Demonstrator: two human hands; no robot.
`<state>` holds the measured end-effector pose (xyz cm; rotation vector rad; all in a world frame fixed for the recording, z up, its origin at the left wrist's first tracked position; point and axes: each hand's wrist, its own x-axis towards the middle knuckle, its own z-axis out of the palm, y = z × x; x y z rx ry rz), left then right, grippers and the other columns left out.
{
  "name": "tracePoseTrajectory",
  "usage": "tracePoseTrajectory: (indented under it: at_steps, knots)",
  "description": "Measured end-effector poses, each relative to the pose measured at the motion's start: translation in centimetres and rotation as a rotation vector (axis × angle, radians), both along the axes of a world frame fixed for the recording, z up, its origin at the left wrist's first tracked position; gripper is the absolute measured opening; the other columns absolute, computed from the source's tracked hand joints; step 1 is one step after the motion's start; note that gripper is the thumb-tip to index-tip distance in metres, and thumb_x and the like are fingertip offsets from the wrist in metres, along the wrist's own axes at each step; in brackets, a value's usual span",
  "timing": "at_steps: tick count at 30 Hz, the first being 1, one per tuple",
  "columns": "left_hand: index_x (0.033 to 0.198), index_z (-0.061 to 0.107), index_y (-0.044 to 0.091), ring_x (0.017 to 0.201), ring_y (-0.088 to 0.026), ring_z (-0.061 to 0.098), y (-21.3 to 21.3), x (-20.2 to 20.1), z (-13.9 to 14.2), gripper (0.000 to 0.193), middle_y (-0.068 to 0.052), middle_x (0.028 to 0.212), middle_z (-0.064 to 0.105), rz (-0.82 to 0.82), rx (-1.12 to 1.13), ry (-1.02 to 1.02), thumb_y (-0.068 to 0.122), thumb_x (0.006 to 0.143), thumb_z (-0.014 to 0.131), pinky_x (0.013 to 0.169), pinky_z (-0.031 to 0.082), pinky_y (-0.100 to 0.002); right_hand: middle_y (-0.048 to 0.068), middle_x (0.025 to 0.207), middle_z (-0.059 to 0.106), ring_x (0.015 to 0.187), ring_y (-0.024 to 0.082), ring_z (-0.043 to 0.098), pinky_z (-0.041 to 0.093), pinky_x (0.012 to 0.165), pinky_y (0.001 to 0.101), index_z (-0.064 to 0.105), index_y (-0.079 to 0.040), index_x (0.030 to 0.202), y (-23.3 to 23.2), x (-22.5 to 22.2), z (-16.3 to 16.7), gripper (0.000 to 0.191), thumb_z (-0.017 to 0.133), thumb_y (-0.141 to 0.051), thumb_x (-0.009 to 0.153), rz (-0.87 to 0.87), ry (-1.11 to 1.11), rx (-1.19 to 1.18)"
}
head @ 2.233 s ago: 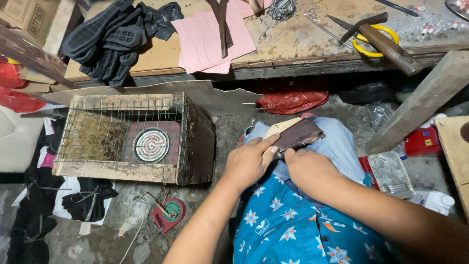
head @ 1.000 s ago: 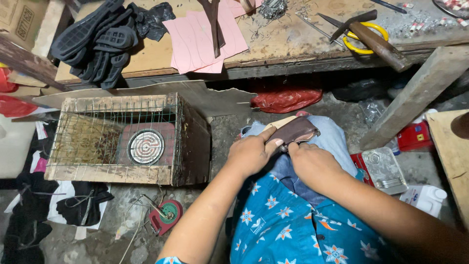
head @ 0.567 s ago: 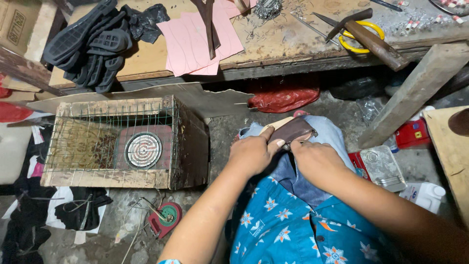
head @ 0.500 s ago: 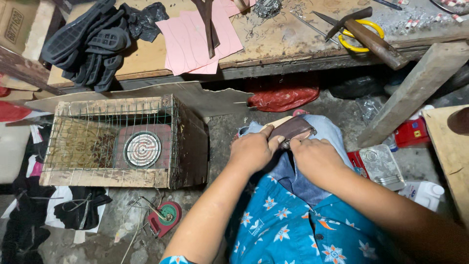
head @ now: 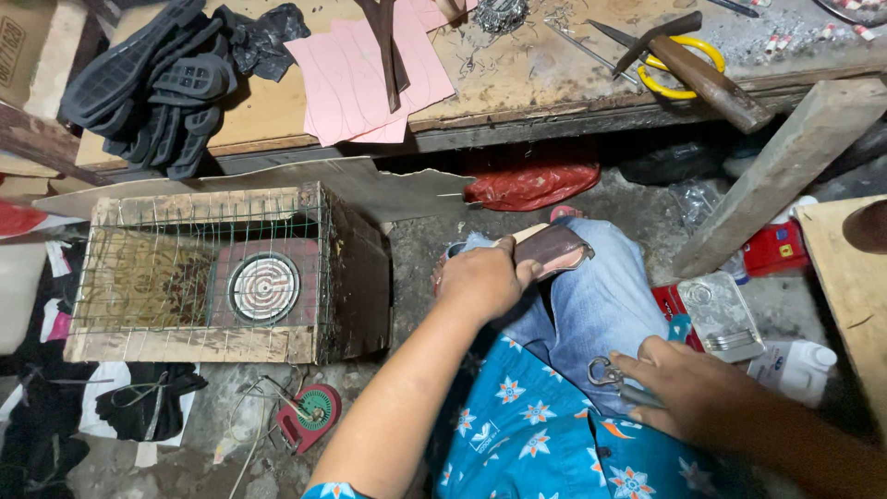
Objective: The person is repairing a brown shoe by hand. They use pliers to pull and adjust the shoe's upper material and a hammer to tap the edges, working on the shoe while sitting on the floor.
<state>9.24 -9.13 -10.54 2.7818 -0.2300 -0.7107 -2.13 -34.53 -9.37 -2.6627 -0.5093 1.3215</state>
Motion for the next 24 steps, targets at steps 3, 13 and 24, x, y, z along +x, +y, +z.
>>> tracePoseTrajectory:
  at_steps: [3,13,24]
  knots:
    - [0.148,0.047,0.006,0.110,-0.039,0.068,0.0,0.4,-0.2,0.074,-0.022,0.120,0.070,-0.063,-0.002,-0.011,0.057,0.094,0.051,0.094,0.052,-0.049,0.005,0.119,0.061,0.109,0.019,0.063,0.051,0.095,0.0326,0.055,-0.024,0.144,-1.9,1.2,0.8,0.070,0.078,-0.046,0.081,-0.070,-0.016,0.243]
    - [0.120,0.069,0.003,0.105,-0.038,0.071,-1.8,0.7,0.0,0.065,-0.021,0.111,0.074,-0.031,0.056,-0.023,0.061,0.092,0.062,0.091,0.055,-0.048,0.019,0.136,0.060,0.128,0.037,0.054,0.044,0.103,0.0515,0.067,-0.005,0.136,-4.6,18.5,0.4,0.063,0.077,-0.044,0.087,-0.241,-1.314,0.021]
    - [0.115,0.072,0.007,0.090,-0.029,0.076,6.6,-5.7,0.4,0.063,-0.017,0.096,0.079,0.317,-0.512,-0.215,0.045,0.068,0.089,0.079,0.057,-0.037,0.028,0.118,0.064,0.115,0.044,0.061,0.049,0.099,0.0536,0.062,0.009,0.124,-7.0,22.6,-0.2,0.045,0.070,-0.033,0.109,-0.446,-1.237,0.285]
